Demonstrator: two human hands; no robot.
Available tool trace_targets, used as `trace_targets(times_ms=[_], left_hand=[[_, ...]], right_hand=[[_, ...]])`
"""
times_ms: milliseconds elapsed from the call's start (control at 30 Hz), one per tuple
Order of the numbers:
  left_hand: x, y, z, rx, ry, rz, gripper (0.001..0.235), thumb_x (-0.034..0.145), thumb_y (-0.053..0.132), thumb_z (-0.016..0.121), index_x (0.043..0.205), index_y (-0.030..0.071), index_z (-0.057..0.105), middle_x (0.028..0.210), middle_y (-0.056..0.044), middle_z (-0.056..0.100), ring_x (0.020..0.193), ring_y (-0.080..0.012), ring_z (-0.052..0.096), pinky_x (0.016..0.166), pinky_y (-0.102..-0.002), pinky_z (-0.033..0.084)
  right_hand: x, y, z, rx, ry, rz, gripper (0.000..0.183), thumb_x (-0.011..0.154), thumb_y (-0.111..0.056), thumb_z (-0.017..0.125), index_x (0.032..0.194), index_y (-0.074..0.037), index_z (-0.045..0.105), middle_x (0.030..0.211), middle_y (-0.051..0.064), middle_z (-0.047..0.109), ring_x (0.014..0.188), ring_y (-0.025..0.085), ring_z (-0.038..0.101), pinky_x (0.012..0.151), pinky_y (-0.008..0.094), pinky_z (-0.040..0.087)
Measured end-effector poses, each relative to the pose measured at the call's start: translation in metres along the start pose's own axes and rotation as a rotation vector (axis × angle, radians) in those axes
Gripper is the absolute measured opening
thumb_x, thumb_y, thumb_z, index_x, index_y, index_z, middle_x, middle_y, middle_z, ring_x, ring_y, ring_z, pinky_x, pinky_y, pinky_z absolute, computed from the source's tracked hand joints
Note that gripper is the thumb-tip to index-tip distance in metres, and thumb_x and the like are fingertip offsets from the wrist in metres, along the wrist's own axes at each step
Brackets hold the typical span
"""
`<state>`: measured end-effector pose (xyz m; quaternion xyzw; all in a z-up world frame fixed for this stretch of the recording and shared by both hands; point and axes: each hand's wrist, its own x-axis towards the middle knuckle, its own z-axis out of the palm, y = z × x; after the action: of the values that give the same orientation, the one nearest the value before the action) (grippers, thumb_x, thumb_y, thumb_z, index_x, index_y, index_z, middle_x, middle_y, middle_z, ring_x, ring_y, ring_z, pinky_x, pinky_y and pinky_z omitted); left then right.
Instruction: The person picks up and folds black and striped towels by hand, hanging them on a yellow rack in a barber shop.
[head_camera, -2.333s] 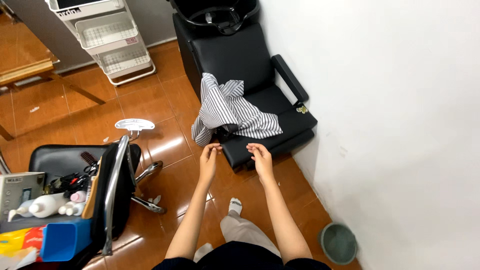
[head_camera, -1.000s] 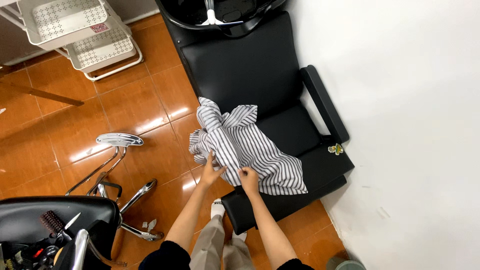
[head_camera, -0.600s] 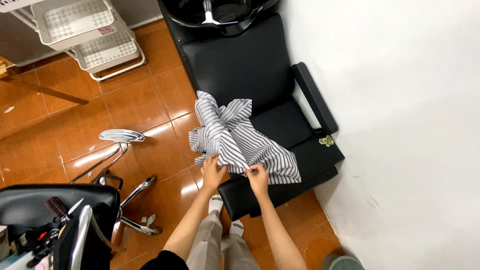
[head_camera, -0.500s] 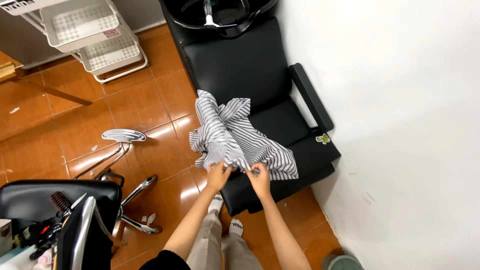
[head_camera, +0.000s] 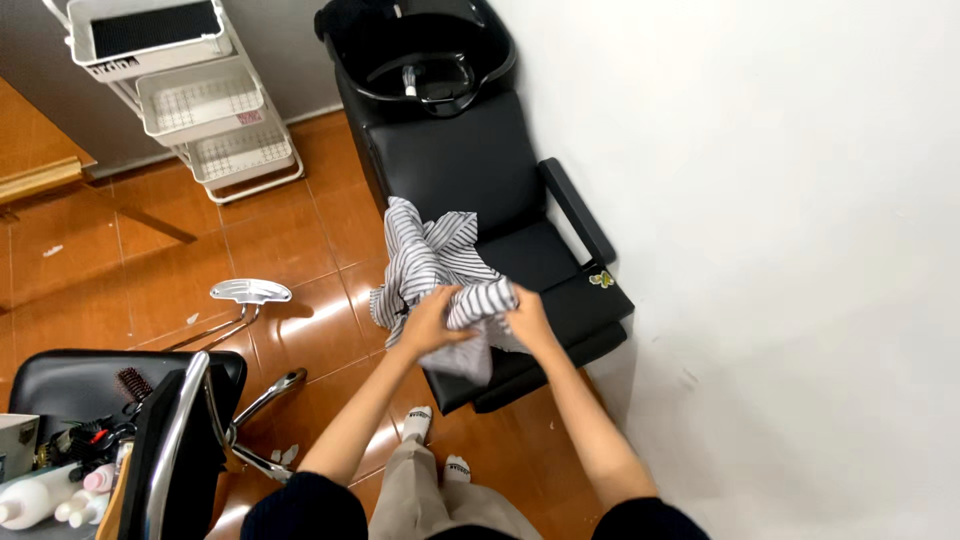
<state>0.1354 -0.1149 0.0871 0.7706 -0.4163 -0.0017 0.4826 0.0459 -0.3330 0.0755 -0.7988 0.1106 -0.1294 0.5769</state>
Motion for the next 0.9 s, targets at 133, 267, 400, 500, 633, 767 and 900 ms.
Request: trace_targets(times_ms=[133,267,400,500,633,767,900], left_hand=[[-0.005,-0.048,0.014,0.094,-0.004,-0.062,0.033,0.084,0.019,0.075,0.114,0.005,0.071,0.117,-0.017,0.070,0.108,-0.0345,0.064,0.092,-0.041,0.050],[0.010,-0.064,0.009,-0.129,0.079,-0.141,0.025,0.091,0.019,0.068,0.110,0.003,0.072,0.103,-0.016,0.073,0.100,-0.0286,0.069,0.089,-0.040,0.052],[0.024,-0.053,-0.021,-0.231,0.086,-0.368,0.029,0.103,0.029,0.062,0.106,0.002,0.071,0.081,-0.005,0.066,0.076,-0.0150,0.060,0.071,-0.034,0.048],[0.033,-0.042,-0.043,-0.261,0.138,-0.324,0.035,0.108,0.029,0.062,0.100,-0.004,0.069,0.074,-0.005,0.059,0.071,-0.0113,0.051,0.065,-0.031,0.044],[0.039,-0.013,-0.079,-0.272,0.240,-0.286,0.026,0.101,0.019,0.057,0.108,-0.001,0.073,0.073,-0.001,0.063,0.068,-0.0090,0.054,0.064,-0.027,0.046],[0.047,0.020,-0.113,-0.346,0.323,-0.244,0.027,0.100,0.015,0.054,0.112,0.002,0.075,0.083,0.003,0.070,0.074,-0.0060,0.058,0.070,-0.024,0.048],[0.063,0.053,-0.110,-0.348,0.269,-0.065,0.026,0.104,0.013,0.056,0.121,0.002,0.072,0.086,-0.003,0.069,0.076,-0.0071,0.057,0.068,-0.027,0.048]], right_hand=[[-0.002,-0.053,-0.039,0.108,0.072,-0.180,0.030,0.084,0.008,0.063,0.113,0.003,0.069,0.103,0.008,0.076,0.097,0.012,0.067,0.085,0.028,0.054],[-0.005,-0.097,-0.075,0.109,0.209,-0.254,0.043,0.074,0.011,0.063,0.116,0.001,0.067,0.108,0.007,0.074,0.100,0.012,0.067,0.089,0.027,0.053],[-0.014,-0.129,-0.112,0.257,0.370,-0.276,0.027,0.090,0.008,0.063,0.113,-0.001,0.071,0.107,0.006,0.073,0.100,0.012,0.067,0.090,0.027,0.054],[-0.023,-0.138,-0.151,0.186,0.467,-0.308,0.027,0.089,0.010,0.063,0.114,0.001,0.066,0.106,0.008,0.070,0.097,0.013,0.064,0.086,0.029,0.053],[-0.039,-0.151,-0.187,0.291,0.450,-0.219,0.047,0.077,0.010,0.066,0.121,-0.006,0.059,0.101,0.006,0.070,0.091,0.012,0.067,0.078,0.028,0.056],[-0.066,-0.157,-0.199,0.049,0.436,-0.081,0.044,0.080,0.004,0.073,0.122,-0.004,0.066,0.103,0.007,0.073,0.090,0.013,0.067,0.077,0.027,0.054],[-0.077,-0.171,-0.171,-0.452,0.359,-0.121,0.054,0.075,-0.020,0.087,0.123,-0.004,0.068,0.119,0.014,0.069,0.112,0.027,0.061,0.096,0.040,0.049]])
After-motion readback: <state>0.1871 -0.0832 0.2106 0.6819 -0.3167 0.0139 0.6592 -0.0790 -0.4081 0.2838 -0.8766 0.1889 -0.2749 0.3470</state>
